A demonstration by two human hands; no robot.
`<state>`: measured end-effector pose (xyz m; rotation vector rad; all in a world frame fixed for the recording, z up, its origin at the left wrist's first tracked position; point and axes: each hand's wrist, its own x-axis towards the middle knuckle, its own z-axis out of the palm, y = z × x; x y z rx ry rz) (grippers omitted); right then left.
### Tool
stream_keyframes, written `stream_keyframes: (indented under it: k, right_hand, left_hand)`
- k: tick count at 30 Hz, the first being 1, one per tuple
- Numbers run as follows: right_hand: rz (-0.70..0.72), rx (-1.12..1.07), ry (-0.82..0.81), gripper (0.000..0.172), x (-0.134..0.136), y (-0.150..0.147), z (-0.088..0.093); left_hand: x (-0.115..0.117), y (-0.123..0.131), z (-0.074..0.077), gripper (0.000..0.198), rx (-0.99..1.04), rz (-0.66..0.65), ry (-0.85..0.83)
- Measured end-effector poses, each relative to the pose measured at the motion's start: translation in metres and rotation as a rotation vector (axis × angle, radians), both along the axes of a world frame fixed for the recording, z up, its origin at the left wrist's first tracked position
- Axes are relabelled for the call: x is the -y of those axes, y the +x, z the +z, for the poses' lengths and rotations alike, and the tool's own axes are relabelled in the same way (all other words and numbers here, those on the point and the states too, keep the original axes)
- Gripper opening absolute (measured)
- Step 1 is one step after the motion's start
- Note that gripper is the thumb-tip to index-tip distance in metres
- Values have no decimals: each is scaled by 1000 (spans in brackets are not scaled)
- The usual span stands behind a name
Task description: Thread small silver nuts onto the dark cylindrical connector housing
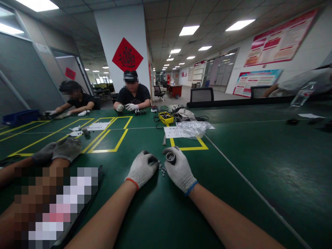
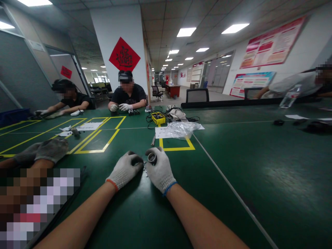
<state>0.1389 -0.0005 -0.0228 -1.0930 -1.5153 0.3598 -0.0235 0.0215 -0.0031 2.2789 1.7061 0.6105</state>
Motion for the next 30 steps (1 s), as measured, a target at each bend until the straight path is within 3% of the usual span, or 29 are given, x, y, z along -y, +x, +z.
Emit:
stream_keyframes:
  k: [11, 21, 25, 28, 30]
  right_hand:
    - [113, 57, 2, 27, 7, 0, 5]
    - [66, 59, 19, 27, 2, -1, 2]
    - [65, 59, 26, 27, 1, 0, 0]
    - [56, 60, 30, 27, 0, -1, -2]
    - [51, 70, 20, 26, -1, -1, -3]
  left_hand:
    - [0, 0, 0, 18, -35, -11, 8]
    - [-4, -3, -5, 14, 51, -14, 34]
    - [0, -2, -4, 9, 261, -11, 198]
    - [13, 1, 4, 8, 422, -104, 435]
    - [23, 3, 10, 8, 427, -187, 544]
